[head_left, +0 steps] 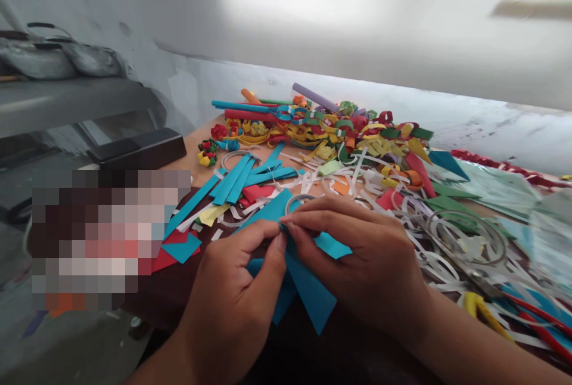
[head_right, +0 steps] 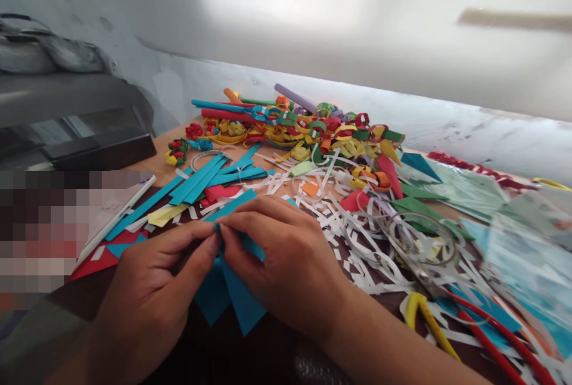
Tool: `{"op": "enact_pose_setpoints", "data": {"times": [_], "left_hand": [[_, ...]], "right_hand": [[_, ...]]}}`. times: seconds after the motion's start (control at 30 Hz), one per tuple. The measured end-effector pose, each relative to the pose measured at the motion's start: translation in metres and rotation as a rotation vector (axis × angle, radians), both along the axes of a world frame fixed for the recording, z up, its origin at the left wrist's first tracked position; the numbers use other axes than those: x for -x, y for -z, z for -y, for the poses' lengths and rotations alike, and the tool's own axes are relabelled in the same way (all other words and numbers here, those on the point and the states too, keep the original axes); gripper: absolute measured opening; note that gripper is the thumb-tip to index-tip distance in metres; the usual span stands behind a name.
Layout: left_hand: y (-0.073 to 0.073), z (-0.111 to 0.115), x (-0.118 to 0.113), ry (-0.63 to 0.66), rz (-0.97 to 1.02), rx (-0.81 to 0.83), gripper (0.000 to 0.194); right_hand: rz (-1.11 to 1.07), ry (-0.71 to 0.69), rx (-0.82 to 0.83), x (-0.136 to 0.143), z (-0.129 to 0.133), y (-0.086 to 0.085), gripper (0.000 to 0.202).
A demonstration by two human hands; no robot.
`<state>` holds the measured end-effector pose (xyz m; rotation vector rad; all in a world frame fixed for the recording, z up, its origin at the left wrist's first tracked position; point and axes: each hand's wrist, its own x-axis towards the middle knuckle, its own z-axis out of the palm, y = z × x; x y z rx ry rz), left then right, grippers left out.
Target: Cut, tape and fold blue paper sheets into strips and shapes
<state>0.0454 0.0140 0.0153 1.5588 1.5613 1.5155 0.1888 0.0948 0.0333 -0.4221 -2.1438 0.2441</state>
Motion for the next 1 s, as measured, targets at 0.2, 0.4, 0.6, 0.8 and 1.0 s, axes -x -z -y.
{"op": "enact_pose_setpoints", "data": {"times": [0.2, 0.4, 0.6, 0.8, 1.0], "left_hand": [[-0.001, -0.002, 0.002, -0.176, 0.104, -0.001, 0.019], [-0.002, -0.003, 0.003, -0.170, 0.033, 0.001, 0.020], [0.001, 0.000, 0.003, -0.117, -0.114, -0.055, 0.023], [0.000, 0.000, 0.001, -0.074, -0.113, -0.050, 0.024], [-0.003, 0.004, -0.001, -0.019, -0.033, 0.012, 0.023]], "right_hand": [[-0.107, 0.226, 0.090, -0.013, -0.021, -0.016, 0.010], [-0.033, -0.058, 0.041, -0.010, -0.019, -0.012, 0.007], [0.057, -0.086, 0.101, -0.001, -0.008, -0.002, 0.013], [0.120, -0.108, 0.058, -0.005, -0.010, -0.006, 0.016], [0.144, -0.070, -0.120, 0.000, -0.007, -0.003, 0.019]]}}
